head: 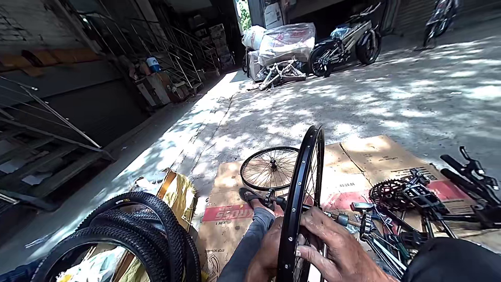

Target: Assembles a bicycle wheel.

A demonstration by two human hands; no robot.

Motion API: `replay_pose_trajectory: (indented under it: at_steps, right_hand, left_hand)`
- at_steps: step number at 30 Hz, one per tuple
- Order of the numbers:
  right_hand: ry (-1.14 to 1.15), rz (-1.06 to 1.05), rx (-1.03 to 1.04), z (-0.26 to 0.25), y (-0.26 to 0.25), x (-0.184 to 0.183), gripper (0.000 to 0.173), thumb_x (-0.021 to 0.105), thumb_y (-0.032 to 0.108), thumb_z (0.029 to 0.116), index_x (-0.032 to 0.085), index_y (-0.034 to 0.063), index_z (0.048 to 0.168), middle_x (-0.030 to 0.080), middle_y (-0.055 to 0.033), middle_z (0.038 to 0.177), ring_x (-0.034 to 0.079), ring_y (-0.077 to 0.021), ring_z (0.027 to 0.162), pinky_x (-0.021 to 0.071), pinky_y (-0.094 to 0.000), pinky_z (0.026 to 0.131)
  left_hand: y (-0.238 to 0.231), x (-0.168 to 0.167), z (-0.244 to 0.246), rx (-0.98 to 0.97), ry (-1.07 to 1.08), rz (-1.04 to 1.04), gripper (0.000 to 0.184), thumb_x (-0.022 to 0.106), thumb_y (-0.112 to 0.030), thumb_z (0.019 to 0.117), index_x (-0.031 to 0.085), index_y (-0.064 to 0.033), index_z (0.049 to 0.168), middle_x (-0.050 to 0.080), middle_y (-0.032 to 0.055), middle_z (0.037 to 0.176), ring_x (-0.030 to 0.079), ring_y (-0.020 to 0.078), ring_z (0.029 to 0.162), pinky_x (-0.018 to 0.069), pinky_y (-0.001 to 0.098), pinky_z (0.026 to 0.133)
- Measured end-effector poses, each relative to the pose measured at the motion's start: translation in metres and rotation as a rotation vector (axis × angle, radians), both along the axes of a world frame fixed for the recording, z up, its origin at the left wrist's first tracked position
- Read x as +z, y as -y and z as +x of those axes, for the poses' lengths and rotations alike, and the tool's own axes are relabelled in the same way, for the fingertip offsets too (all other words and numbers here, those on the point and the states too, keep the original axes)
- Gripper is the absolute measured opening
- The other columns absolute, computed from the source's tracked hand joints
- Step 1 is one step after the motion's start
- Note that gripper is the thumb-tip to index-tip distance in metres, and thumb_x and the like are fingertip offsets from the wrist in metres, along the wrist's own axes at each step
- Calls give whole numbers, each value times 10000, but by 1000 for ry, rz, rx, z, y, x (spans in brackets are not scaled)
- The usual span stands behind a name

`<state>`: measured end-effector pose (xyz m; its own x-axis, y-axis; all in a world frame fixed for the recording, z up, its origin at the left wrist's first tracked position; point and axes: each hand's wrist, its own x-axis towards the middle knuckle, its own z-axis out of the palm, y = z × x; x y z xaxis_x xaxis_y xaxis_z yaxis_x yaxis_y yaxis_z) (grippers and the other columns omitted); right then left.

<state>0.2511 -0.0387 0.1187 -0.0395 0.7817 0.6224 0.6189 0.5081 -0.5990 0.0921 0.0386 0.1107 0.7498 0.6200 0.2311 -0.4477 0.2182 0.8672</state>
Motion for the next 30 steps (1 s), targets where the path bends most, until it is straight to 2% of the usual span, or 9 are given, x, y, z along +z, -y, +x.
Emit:
replay_pose_trajectory:
  at_steps: [3,8,13,16,22,24,26,28,30]
  right_hand:
    - [46,-20,4,5,-8,4,424,618,533,972,706,138,1100,555,-32,908,547,-75,727,497,-242,617]
    - [-121,256,-367,-35,-27,-15,121,674,183,751,570,147,700,542,16,701,559,-77,661,476,-231,570]
    - [-249,200,-233,-23,-18,-7,84,752,237,822,710,164,825,622,66,810,573,7,723,498,-160,611]
    - [-212,223,-252,-28,-1,-18,254,687,371,968,755,131,1015,679,21,914,629,-18,784,549,-181,655]
    - [-113,176,-250,-30,4,-16,263,613,333,987,724,111,901,660,8,799,628,-46,727,541,-204,645]
    - [-67,104,-230,-20,1,-6,265,605,371,988,727,146,916,651,45,823,613,-24,727,536,-202,639]
    - [-31,56,-248,-10,-3,0,257,609,429,977,717,202,922,631,74,875,611,-25,769,542,-227,657]
    - [-40,18,-278,0,-5,1,248,638,484,949,701,249,901,603,79,972,598,-27,793,546,-239,647]
    - [-131,-48,-287,9,-1,-11,261,641,498,946,691,243,920,587,45,1088,608,-58,837,565,-271,659]
  left_hand:
    - [7,-3,3,150,-46,-17,198,557,-301,1013,697,-178,944,703,-108,815,654,-44,773,546,168,753]
    - [4,-17,12,163,226,-295,501,261,-349,1112,703,-120,1052,739,17,953,702,65,924,574,262,856]
    - [10,-30,-7,147,217,-267,276,601,-334,1006,725,-106,1098,749,32,1006,706,82,962,570,280,890]
    - [1,-40,2,59,216,-106,289,532,-406,1033,705,-180,1081,725,-65,967,678,13,920,551,227,849]
    - [-38,4,8,-436,11,-115,256,687,-427,933,738,-180,886,669,-76,781,634,3,738,527,190,717]
    - [-31,8,7,-232,-68,-171,229,666,-341,952,746,-141,875,695,-37,753,663,18,715,556,194,709]
    - [-12,15,10,97,-175,-212,237,463,-212,1022,653,-100,934,681,-8,739,663,30,696,570,204,691]
    - [-4,10,12,256,-146,-180,312,430,-319,1061,649,-98,1082,696,5,839,678,43,776,578,216,727]
    - [-10,1,6,224,-84,12,548,379,-568,1048,583,-147,1333,669,43,1173,640,125,1063,534,306,918]
